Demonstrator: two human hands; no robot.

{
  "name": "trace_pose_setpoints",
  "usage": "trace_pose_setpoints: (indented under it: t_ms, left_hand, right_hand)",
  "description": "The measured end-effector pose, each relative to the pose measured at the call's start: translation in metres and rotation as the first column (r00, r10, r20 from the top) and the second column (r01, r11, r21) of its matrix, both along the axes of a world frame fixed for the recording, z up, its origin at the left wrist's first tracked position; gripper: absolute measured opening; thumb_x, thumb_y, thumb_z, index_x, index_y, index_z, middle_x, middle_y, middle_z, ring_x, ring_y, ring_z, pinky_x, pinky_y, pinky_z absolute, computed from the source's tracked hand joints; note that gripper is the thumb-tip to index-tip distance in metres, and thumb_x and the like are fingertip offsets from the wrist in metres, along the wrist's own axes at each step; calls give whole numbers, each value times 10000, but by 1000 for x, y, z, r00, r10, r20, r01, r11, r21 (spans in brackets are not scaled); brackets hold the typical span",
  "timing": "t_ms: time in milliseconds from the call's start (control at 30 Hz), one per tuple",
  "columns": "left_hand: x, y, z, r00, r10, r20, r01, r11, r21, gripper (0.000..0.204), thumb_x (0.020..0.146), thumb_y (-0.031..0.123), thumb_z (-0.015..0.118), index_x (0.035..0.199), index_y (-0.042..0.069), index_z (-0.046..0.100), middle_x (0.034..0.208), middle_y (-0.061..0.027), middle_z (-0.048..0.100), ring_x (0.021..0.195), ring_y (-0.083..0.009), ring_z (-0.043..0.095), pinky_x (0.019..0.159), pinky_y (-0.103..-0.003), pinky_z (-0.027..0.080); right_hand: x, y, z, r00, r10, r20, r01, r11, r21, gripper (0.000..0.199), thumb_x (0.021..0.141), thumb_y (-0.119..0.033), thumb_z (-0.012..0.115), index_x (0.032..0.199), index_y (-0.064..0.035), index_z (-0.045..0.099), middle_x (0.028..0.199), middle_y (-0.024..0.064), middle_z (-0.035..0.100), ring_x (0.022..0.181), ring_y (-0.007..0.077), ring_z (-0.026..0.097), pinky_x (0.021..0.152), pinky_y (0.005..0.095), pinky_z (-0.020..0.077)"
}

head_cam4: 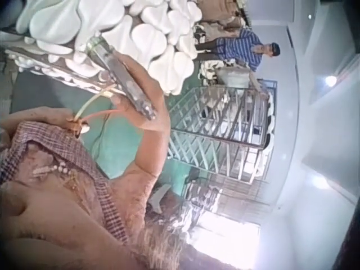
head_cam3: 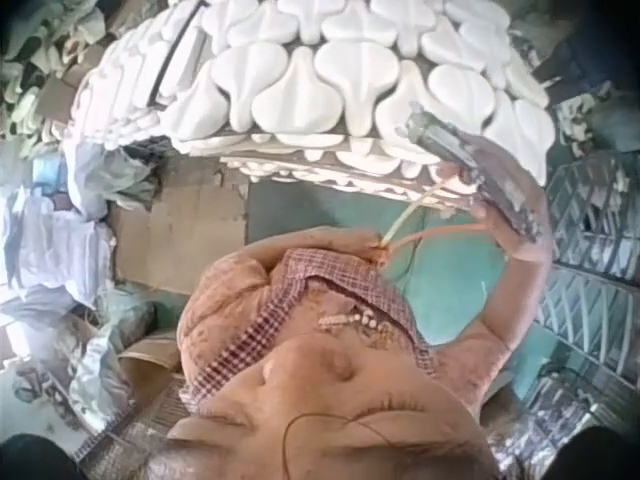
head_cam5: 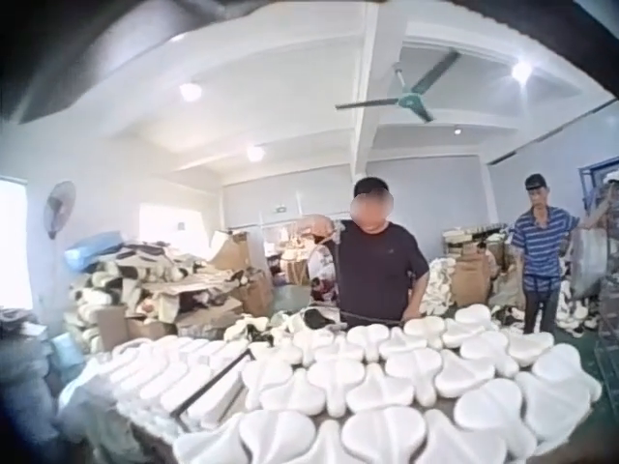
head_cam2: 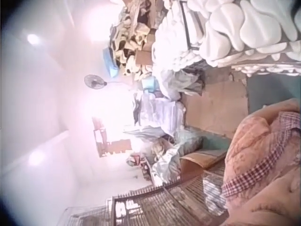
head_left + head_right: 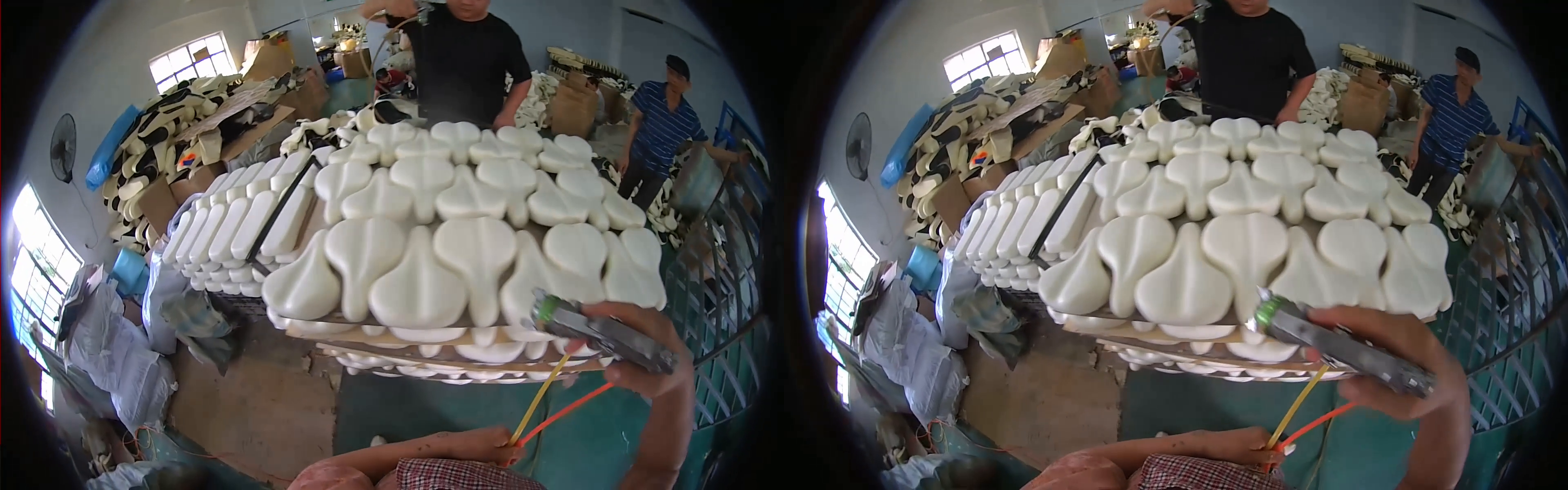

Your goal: Spraying adhesive or coating onto foam bicycle seat components using a spray gun.

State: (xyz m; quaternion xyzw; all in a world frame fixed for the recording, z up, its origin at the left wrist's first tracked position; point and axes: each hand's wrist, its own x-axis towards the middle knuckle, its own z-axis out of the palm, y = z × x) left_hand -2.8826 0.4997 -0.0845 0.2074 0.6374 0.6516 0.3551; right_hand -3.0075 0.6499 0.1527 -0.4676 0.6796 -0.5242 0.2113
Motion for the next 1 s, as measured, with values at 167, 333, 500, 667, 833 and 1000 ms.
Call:
trace_pose_setpoints:
  t_ms: [167, 333, 500, 667, 833, 1000]
  left_hand:
    - [55, -95, 9, 1000, 0, 17, -4, 976, 217, 405, 961, 324, 434, 789, -23, 553, 671, -57, 572, 625, -119, 541, 584, -268, 444]
    - [85, -149, 24, 998, -20, -64, 36, 965, 258, 405, 960, 327, 434, 771, -15, 539, 659, -52, 571, 608, -129, 541, 573, -270, 441]
    - [100, -175, 38, 984, -49, -170, 87, 971, 225, 361, 958, 307, 440, 814, -5, 553, 646, -48, 566, 588, -139, 527, 565, -268, 434]
    - [120, -182, 30, 979, -45, -200, 124, 906, 404, 285, 937, 261, 491, 953, -10, 579, 725, -51, 572, 676, -118, 522, 610, -266, 427]
    - [130, -187, 36, 977, -101, -190, 162, 927, 338, 267, 931, 236, 500, 1016, -9, 565, 804, -60, 578, 742, -125, 518, 660, -279, 433]
    - [136, -179, 34, 963, -193, -190, 244, 921, 305, 270, 927, 221, 506, 1054, -12, 558, 836, -79, 592, 766, -148, 537, 683, -289, 442]
  right_hand:
    - [44, -149, 32, 949, 191, -253, -142, 970, 197, 580, 768, -148, 661, 1268, 38, 435, 941, 102, 647, 851, 148, 612, 746, 273, 474]
    - [86, -223, 55, 974, 53, -221, 27, 938, 346, 545, 792, -78, 646, 1294, -42, 437, 888, 93, 624, 750, 132, 569, 698, 264, 447]
    - [107, -262, 72, 986, 110, -127, -53, 923, 381, 563, 790, -89, 641, 1305, -26, 424, 856, 72, 610, 758, 102, 568, 685, 248, 462]
    - [119, -275, 68, 973, -143, -183, 192, 939, 285, 571, 758, -75, 652, 1283, -4, 440, 863, 55, 611, 739, 91, 581, 660, 234, 482]
    - [134, -265, 69, 986, -22, -168, 85, 924, 373, 558, 734, -73, 667, 1250, 2, 467, 851, 66, 620, 685, 101, 605, 650, 238, 499]
    - [145, -265, 68, 946, -121, -302, 217, 927, 307, 559, 720, -113, 685, 1234, -8, 490, 906, 86, 626, 728, 92, 583, 657, 237, 481]
